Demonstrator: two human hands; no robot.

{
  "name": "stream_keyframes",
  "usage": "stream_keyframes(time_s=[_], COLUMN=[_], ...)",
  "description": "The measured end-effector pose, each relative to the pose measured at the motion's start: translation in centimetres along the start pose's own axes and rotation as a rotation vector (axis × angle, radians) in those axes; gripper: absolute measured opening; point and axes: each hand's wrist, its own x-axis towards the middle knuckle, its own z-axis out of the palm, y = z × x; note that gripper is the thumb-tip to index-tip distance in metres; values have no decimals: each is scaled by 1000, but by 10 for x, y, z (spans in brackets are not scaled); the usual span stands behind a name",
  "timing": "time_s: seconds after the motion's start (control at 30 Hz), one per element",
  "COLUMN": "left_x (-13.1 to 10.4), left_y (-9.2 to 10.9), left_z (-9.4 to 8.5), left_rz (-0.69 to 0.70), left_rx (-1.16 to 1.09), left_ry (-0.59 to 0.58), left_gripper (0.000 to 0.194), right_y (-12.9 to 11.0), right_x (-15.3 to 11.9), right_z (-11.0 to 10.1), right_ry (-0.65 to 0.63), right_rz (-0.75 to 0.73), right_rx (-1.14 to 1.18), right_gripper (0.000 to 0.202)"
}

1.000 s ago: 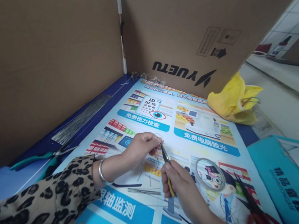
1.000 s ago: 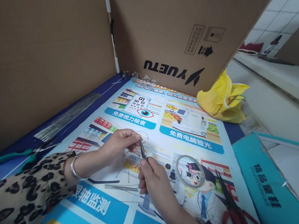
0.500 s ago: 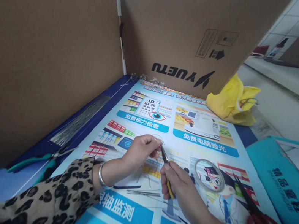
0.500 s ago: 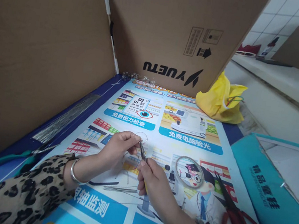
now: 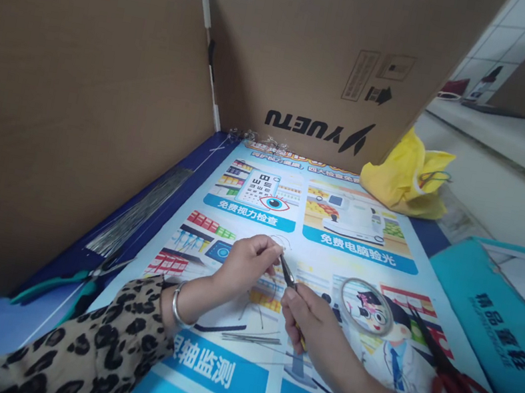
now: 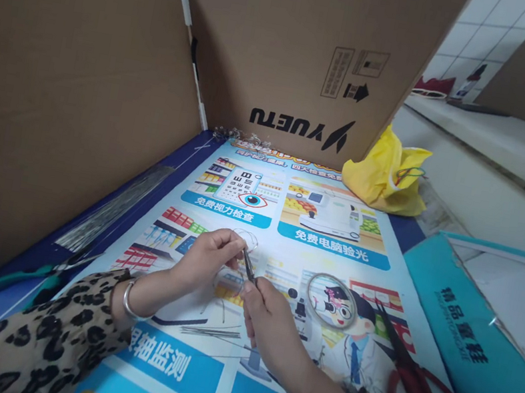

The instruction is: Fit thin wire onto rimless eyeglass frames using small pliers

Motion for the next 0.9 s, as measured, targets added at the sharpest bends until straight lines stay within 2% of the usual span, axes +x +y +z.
stream_keyframes(time_s=[0.13,0.23,0.43,0.57,0.73,0.8,0.9], left_x=[3,6,10,12,14,14,14], left_y=[6,12,18,15,10,10,12], left_z=[-7,-13,-19,-20,-21,-22,-22], left_rz=[89,62,-107,-166,-211,-208,-189], left_rx=[183,218,47,-92,-110,-133,-146], left_ry=[-41,-102,-230,-318,-341,-346,-359], left_gripper=[24,23,23,26,28,27,25], right_y=[-8,-11,-4,-1,-4,-5,-6], right_x=[-2,-2,-1,-2,-4,-4,-4], right_z=[-2,-3,-9,-14,-18,-19,-22], right_ry=[11,11,40,62,143,140,66], right_rz=[34,-6,-146,-223,-231,-227,-222], right_rx=[-93,-192,-428,-639,-927,-936,-849], right_gripper=[33,31,32,31,23,23,28])
